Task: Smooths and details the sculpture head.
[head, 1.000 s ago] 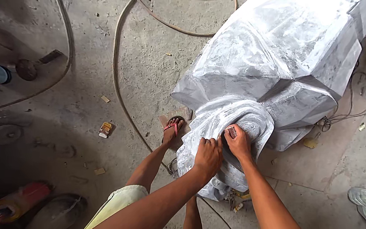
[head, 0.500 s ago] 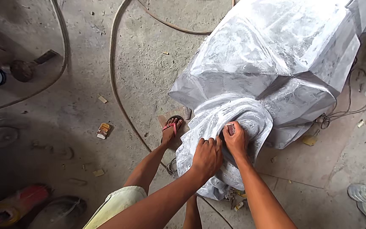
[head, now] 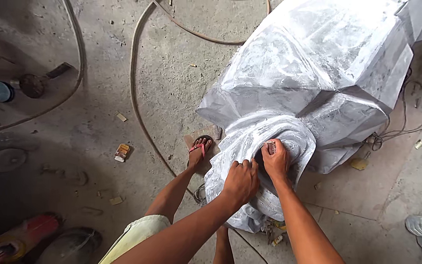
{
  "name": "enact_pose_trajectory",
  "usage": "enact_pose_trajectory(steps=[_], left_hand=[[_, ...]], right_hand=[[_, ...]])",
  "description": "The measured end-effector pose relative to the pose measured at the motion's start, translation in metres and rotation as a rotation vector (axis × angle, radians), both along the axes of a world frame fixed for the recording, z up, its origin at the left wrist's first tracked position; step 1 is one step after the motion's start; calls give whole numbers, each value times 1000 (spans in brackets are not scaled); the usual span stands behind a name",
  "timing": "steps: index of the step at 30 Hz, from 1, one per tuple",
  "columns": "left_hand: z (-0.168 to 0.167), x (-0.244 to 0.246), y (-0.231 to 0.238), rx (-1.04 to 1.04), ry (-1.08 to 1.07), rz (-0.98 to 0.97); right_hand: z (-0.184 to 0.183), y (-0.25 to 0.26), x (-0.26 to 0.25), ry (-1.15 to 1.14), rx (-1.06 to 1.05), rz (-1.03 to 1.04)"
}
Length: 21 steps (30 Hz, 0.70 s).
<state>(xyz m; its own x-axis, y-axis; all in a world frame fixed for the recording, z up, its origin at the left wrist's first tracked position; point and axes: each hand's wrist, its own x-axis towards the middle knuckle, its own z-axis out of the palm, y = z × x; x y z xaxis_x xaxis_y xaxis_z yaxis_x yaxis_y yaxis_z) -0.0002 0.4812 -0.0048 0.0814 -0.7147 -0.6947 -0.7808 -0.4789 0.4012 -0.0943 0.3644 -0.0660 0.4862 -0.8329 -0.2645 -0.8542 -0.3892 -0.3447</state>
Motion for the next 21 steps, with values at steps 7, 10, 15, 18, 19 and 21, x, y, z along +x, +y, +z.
enact_pose_trajectory(steps=[7, 10, 15, 18, 19, 21], left_hand=[[-1, 3, -1, -6, -1, -32], [-3, 4, 4, -35, 8, -15], [11, 7, 18, -107, 48, 78], [23, -5, 27, -351, 137, 218], [25, -11, 27, -406, 220, 274], [28, -23, 21, -448, 417, 383]], right_hand=[[-2, -2, 0, -9, -41, 34], [6, 6, -1, 29, 102, 75], [55, -19, -26, -188, 456, -1], [82, -23, -61, -458, 628, -389], [90, -20, -77, -513, 684, -486], [107, -13, -110, -581, 773, -605]])
